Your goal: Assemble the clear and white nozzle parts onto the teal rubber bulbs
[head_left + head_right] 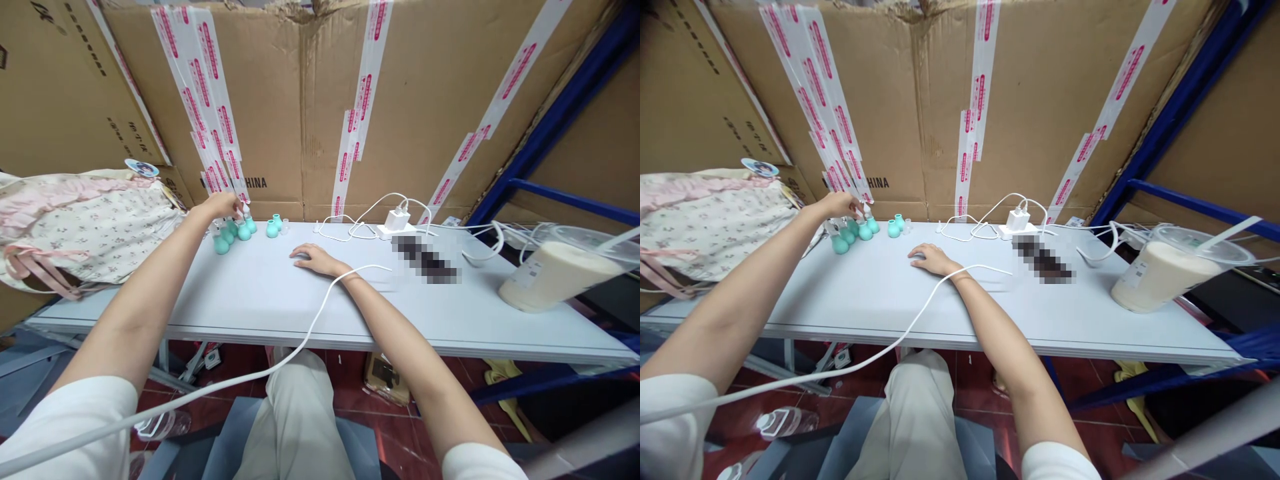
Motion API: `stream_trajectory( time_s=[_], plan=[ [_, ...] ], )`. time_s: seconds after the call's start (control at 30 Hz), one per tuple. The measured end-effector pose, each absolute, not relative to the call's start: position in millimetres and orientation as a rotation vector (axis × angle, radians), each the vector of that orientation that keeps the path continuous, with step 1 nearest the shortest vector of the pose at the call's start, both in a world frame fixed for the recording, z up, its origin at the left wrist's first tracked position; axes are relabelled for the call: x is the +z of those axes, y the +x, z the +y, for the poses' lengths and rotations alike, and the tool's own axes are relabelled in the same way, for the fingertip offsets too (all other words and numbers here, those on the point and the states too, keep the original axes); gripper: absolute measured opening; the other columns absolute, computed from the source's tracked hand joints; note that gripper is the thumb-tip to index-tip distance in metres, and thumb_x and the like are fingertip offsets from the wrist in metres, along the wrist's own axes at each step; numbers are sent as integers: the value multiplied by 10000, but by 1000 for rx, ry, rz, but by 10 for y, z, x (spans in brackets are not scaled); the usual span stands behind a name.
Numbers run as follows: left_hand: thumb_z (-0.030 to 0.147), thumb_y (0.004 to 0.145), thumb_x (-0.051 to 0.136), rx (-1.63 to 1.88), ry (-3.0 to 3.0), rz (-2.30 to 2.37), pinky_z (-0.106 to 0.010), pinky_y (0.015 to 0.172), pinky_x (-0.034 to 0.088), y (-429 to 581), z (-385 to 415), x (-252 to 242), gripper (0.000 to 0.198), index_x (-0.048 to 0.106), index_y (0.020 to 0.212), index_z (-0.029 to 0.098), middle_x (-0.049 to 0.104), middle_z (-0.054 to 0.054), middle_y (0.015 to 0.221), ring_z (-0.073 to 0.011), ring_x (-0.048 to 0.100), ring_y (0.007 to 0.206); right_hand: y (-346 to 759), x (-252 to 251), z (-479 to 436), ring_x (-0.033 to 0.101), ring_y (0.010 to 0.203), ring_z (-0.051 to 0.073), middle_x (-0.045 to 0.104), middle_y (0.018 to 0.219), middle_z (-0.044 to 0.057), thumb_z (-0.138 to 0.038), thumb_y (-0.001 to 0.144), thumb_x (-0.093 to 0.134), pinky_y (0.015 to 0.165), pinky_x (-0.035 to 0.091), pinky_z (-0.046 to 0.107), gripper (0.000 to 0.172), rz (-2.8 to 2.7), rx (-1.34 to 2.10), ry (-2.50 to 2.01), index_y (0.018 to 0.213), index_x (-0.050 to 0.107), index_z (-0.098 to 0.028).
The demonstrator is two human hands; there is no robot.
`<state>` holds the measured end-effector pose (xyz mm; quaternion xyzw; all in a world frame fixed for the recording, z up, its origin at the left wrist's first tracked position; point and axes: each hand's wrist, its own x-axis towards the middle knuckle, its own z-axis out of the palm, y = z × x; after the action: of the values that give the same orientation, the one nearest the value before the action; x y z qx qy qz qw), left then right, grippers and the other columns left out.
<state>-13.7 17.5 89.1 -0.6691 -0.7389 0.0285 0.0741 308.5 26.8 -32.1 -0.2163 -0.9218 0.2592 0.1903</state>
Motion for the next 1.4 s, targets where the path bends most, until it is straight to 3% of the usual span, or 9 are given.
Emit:
stream_trajectory(
  time_s=[0.2,0.33,0.43,0.53,0.73,0.93,1.23,1.4],
  plan=[
    [388,676,684,72,-2037,-2242,-216,661,350,-144,136,913,324,710,969,251,700,-29,919,-192,612,829,3084,-328,280,506,1184,204,603,1214,71,-262,827,617,1047,332,387,271,-2586,733,-612,1089,654,-205],
    [452,738,625,-18,-1954,-2233,-259,750,362,-37,67,1000,299,711,909,223,697,-47,916,-223,601,880,3082,-310,267,564,1091,178,643,1137,67,-231,829,606,994,381,333,230,-2532,737,-619,1045,677,-190],
    [408,802,558,-297,-1942,-2075,-319,851,347,186,11,1025,276,696,897,189,677,-78,967,-250,565,981,3097,-272,249,606,980,160,674,1066,51,-194,838,567,907,433,292,196,-2443,683,-686,984,698,-192],
    [350,848,484,-703,-1961,-1883,-335,903,337,509,-18,894,269,669,939,177,654,-77,1021,-222,536,1014,3128,-241,249,612,933,162,694,1029,27,-166,841,524,872,444,293,222,-2330,532,-827,957,705,-216],
    [316,889,377,-1535,-1754,-1832,-287,815,411,1028,8,136,313,631,966,150,661,-76,903,-176,568,864,3168,-269,296,616,877,172,706,981,23,-205,856,504,840,444,300,226,-2240,354,-969,961,703,-229],
    [264,843,466,-1318,-2139,-1815,-310,778,414,1106,-2,-254,221,667,892,186,658,-61,801,-192,569,778,3084,-331,281,606,909,193,703,971,32,-198,858,494,867,419,331,236,-2277,245,-1012,971,699,-232],
    [344,859,456,-1647,-1763,-1859,-289,758,427,914,-35,-77,271,667,909,180,655,-63,790,-171,576,740,2928,-202,542,530,1009,250,653,1043,90,-215,880,481,857,386,371,244,-2224,28,-1146,1056,650,-203],
    [352,861,459,-1658,-1705,-1884,-279,746,434,841,-34,-64,262,662,898,191,657,-47,758,-163,587,734,2756,-58,783,493,1075,296,601,1116,154,-244,852,551,857,383,411,278,-2146,-176,-1337,1114,607,-167]
  ],
)
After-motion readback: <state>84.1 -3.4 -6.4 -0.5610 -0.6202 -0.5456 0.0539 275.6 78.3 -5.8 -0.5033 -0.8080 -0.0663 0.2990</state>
